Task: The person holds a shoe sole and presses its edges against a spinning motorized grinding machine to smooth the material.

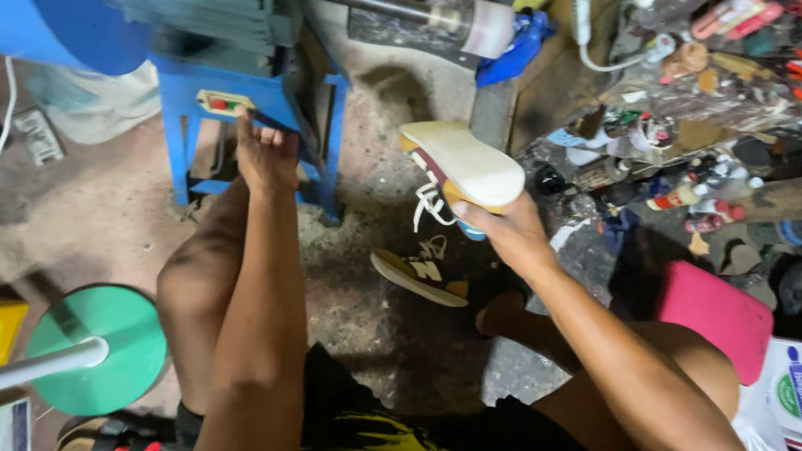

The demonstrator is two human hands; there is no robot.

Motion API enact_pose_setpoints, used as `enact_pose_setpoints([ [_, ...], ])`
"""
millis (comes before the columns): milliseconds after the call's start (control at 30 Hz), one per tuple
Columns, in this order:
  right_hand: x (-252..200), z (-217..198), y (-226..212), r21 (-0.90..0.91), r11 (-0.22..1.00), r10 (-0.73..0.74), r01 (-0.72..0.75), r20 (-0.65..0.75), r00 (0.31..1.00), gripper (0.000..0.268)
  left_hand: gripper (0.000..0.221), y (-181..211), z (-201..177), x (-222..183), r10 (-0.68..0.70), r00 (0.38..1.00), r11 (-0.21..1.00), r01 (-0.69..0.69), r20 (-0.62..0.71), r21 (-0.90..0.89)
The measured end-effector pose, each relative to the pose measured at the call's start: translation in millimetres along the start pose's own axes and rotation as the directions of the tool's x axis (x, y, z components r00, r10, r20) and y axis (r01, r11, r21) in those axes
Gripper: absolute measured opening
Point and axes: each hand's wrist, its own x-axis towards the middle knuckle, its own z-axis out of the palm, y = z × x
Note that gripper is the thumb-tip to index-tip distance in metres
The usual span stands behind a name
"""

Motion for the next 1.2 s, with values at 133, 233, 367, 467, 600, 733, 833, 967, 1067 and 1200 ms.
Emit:
enact_pose_setpoints([
  [133, 13.0, 5.3, 8.5, -0.021, 0.997, -0.074, 0.073, -0.093, 0.993, 0.05, 0.054, -29.6, 0.8, -32.4, 0.023, 0.99, 0.975, 0.008, -0.139, 0.22],
  [233, 24.7, 4.6, 17.9, -0.036, 0.994, -0.103, 0.099, -0.139, 0.985, 0.046, 0.061, -65.5, 37.0, -79.7, -0.213, 0.976, 0.865, 0.205, -0.035, 0.458],
  [367, 39.0, 5.4, 23.1, 0.072, 0.989, -0.116, 0.128, -0.16, 0.98, 0.046, 0.062, -82.7, 111.8, -121.2, -0.498, 0.864, 0.587, 0.401, -0.077, 0.703],
  [467, 50.3, -2.9, 21.2, 0.104, 0.99, -0.077, 0.092, -0.139, 0.987, 0.044, 0.066, -75.8, 155.8, -144.5, -0.586, 0.81, 0.522, 0.406, -0.031, 0.75],
  [600, 60.1, -11.6, 27.9, -0.19, 0.964, -0.213, 0.187, -0.13, 0.968, 0.044, 0.065, -102.6, 191.5, -142.7, -0.66, 0.74, 0.509, 0.567, -0.129, 0.648],
  [733, 77.9, -11.6, 50.7, -0.21, 0.961, -0.221, 0.18, -0.196, 0.955, 0.064, 0.057, -154.7, 186.3, -110.0, -0.681, 0.732, 0.617, 0.556, 0.023, 0.557],
  [833, 91.6, -12.1, 62.1, -0.098, 0.991, -0.108, 0.086, -0.249, 0.963, 0.085, 0.049, -176.6, 171.1, -84.8, -0.699, 0.708, 0.649, 0.569, 0.101, 0.505],
  [967, 106.5, -10.8, 60.3, -0.213, 0.972, 0.021, -0.098, -0.338, 0.941, 0.09, 0.046, -204.0, 148.0, -47.9, -0.691, 0.663, 0.721, 0.599, 0.288, 0.349],
  [1067, 111.9, -14.2, 47.3, -0.187, 0.977, 0.047, -0.103, -0.282, 0.958, 0.091, 0.051, -215.5, 128.5, -31.0, -0.412, 0.303, 0.525, 0.85, 0.859, -0.048],
  [1200, 124.1, -19.2, 31.4, -0.045, 0.982, 0.165, -0.185, -0.285, 0.944, 0.087, 0.046, -210.1, 153.9, -44.2, -0.6, 0.768, 0.752, 0.447, 0.222, 0.484],
])
